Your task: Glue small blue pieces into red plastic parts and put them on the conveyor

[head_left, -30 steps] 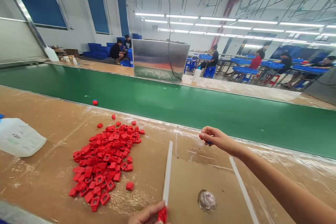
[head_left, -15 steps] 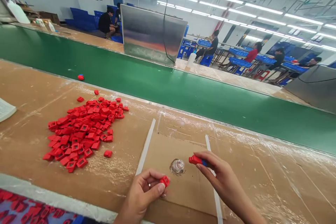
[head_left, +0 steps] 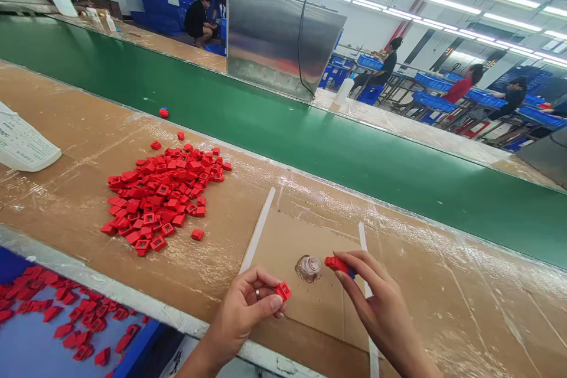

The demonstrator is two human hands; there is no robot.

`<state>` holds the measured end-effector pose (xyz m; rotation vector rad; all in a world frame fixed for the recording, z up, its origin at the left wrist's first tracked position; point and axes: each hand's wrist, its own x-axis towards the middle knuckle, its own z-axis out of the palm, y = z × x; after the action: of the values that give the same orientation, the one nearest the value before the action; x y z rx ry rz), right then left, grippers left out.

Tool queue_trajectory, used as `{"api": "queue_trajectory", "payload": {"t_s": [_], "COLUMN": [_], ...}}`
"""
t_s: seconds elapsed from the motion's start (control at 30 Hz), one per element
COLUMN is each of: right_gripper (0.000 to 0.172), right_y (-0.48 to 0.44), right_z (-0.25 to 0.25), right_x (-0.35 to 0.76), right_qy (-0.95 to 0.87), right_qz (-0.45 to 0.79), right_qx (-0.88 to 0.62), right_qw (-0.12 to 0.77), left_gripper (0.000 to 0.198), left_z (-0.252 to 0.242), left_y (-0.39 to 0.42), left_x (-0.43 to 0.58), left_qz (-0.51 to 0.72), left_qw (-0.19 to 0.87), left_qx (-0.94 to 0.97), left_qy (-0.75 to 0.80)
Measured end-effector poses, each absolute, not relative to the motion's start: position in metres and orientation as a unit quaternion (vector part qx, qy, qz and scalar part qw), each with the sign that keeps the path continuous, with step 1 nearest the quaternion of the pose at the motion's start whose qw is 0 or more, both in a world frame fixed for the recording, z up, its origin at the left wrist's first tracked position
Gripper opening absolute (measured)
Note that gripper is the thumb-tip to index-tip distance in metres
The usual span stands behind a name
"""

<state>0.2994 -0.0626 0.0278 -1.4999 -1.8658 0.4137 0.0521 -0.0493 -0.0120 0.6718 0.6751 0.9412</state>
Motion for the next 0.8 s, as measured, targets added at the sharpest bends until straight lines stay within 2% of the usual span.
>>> {"api": "queue_trajectory", "payload": {"t_s": [0.37,0.8], "right_gripper": [0.023,0.021], "right_y": [-0.060,-0.059], "right_z": [0.026,0.024], "right_x": [0.289,0.284], "right_qy": [-0.766,-0.781], "right_qz": [0.123,0.103], "right_qx": [-0.564,-0.554], "right_qw": [0.281,0.269], "left_gripper": [0.021,0.021], "left_z": [-0.013,-0.018], "left_y": [-0.050,-0.052], "left_x": [0.052,0.052], "left_qz": [0.424,0.424], "left_qw": [0.786,0.785], "left_qx": [0.321,0.332], "left_qy": [0.316,0.306]}}
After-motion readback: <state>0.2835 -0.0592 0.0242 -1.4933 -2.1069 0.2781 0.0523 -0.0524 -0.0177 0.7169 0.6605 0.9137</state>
